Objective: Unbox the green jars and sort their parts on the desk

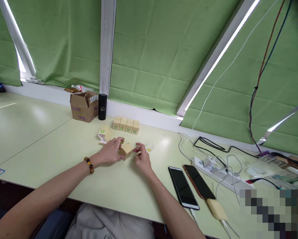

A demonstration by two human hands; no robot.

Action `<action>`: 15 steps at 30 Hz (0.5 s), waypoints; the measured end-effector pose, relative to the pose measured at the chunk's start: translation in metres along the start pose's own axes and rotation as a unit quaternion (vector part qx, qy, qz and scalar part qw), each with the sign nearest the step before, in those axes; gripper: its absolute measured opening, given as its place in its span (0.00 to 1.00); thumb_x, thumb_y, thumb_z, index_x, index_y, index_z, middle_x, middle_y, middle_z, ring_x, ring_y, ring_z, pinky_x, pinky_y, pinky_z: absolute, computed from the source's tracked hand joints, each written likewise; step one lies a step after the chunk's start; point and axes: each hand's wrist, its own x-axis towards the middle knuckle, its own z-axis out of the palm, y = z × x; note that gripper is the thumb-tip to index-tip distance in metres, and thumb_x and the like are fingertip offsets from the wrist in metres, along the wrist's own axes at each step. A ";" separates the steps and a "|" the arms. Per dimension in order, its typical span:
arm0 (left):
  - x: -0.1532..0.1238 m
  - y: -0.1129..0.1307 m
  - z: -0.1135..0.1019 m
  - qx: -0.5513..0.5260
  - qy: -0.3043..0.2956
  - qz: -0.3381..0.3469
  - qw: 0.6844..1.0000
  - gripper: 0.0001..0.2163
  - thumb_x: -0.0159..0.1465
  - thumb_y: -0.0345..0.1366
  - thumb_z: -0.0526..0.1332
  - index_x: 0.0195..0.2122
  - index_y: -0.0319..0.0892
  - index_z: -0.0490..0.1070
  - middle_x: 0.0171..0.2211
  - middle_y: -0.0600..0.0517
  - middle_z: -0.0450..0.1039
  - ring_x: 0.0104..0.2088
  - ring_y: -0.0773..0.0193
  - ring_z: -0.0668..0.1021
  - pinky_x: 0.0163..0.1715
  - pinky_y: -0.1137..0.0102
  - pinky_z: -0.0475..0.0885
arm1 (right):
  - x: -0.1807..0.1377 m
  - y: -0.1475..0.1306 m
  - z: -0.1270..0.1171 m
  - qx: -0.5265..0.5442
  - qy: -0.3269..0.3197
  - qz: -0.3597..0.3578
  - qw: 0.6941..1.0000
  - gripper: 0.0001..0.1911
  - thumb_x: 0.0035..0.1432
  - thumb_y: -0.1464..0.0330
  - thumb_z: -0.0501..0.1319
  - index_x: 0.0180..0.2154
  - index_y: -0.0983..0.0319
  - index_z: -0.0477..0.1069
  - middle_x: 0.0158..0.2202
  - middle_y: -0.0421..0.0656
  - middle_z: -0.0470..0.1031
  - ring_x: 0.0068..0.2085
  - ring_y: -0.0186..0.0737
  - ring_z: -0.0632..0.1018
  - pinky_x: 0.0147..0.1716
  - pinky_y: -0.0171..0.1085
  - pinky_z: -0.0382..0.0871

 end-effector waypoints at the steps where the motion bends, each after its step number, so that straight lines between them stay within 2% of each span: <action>1: 0.000 0.001 0.004 0.002 -0.001 -0.014 1.000 0.31 0.58 0.51 0.70 0.56 0.43 0.62 0.50 0.41 0.74 0.49 0.43 0.77 0.45 0.56 0.71 | 0.000 -0.001 0.000 0.003 0.002 0.000 1.000 0.38 0.45 0.80 0.53 0.59 0.55 0.62 0.43 0.41 0.77 0.45 0.43 0.78 0.41 0.41 0.73; 4: -0.002 0.003 0.019 0.009 0.014 -0.073 0.997 0.39 0.53 0.63 0.70 0.57 0.41 0.63 0.53 0.37 0.73 0.52 0.39 0.77 0.46 0.54 0.72 | 0.000 -0.003 -0.001 0.009 0.011 -0.002 1.000 0.37 0.46 0.79 0.53 0.59 0.55 0.62 0.43 0.41 0.76 0.43 0.42 0.78 0.41 0.41 0.74; 7: -0.004 0.005 0.032 0.004 0.025 -0.093 0.995 0.35 0.58 0.63 0.67 0.54 0.40 0.65 0.52 0.37 0.74 0.53 0.39 0.77 0.45 0.55 0.73 | 0.000 -0.005 -0.002 0.005 0.027 -0.009 1.000 0.33 0.50 0.78 0.55 0.58 0.55 0.63 0.45 0.43 0.77 0.43 0.43 0.79 0.40 0.42 0.75; 12: -0.006 0.011 0.032 0.008 0.061 -0.028 0.998 0.22 0.67 0.52 0.64 0.52 0.42 0.65 0.48 0.41 0.74 0.49 0.44 0.78 0.44 0.55 0.74 | -0.001 -0.017 -0.004 -0.007 0.063 -0.040 0.997 0.23 0.61 0.70 0.58 0.58 0.57 0.64 0.49 0.47 0.77 0.46 0.46 0.79 0.43 0.46 0.76; 15: -0.005 0.016 0.026 0.024 0.090 0.050 0.994 0.18 0.67 0.39 0.65 0.54 0.43 0.63 0.49 0.42 0.72 0.51 0.47 0.76 0.48 0.54 0.75 | -0.005 -0.028 -0.005 -0.021 0.058 -0.066 0.996 0.23 0.64 0.67 0.59 0.60 0.57 0.62 0.55 0.50 0.75 0.47 0.47 0.79 0.44 0.48 0.76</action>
